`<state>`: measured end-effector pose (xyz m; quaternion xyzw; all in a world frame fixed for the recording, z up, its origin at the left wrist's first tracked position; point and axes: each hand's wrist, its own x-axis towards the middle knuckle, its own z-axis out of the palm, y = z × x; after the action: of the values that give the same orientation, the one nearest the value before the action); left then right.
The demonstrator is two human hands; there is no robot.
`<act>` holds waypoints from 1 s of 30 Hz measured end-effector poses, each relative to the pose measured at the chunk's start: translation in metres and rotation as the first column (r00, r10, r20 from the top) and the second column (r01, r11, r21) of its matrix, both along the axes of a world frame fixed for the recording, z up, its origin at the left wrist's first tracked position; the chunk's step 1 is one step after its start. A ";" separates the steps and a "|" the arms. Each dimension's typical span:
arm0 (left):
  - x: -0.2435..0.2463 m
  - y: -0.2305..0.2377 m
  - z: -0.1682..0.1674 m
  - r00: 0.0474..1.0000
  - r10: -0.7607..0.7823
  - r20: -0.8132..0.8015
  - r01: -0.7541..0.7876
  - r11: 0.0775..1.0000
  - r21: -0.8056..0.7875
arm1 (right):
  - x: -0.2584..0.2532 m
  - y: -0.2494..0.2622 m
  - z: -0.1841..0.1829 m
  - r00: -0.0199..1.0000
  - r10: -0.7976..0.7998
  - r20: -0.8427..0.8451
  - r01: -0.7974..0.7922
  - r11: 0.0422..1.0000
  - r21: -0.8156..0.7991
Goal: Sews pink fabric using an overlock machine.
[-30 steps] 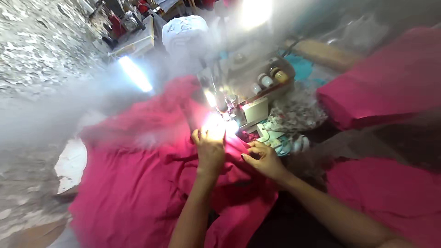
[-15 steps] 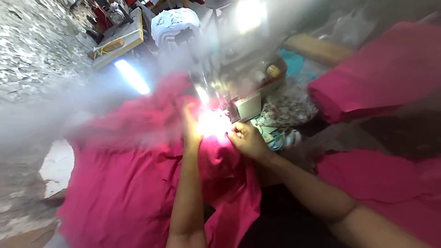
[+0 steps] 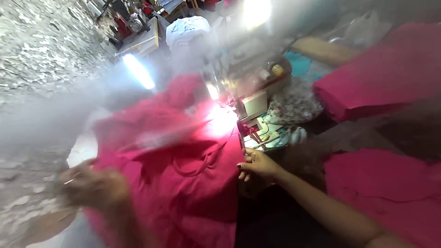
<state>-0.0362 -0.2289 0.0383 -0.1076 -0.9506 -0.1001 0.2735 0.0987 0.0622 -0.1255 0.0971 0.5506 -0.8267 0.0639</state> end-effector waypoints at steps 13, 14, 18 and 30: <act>0.018 0.166 -0.092 0.861 -0.461 0.213 0.425 0.884 0.196 | -0.009 0.005 0.004 0.969 -0.060 -0.238 0.119 0.962 0.245; 0.017 0.167 -0.082 0.848 -0.464 0.254 0.419 0.883 0.212 | -0.014 0.007 0.004 0.976 -0.080 -0.201 0.123 0.970 0.212; 0.022 0.163 -0.063 0.810 -0.578 0.104 0.542 0.804 0.242 | -0.012 0.018 0.026 0.950 -0.079 -0.302 0.147 0.967 0.210; 0.011 0.207 -0.058 0.753 -0.603 0.264 0.624 0.781 0.006 | 0.007 0.046 0.007 0.983 0.089 -0.161 -0.036 0.951 0.307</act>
<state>-0.0253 -0.0221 -0.0197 -0.4111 -0.8925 -0.1577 0.0981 0.1055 0.1084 -0.1184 0.0162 0.6771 -0.7352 0.0264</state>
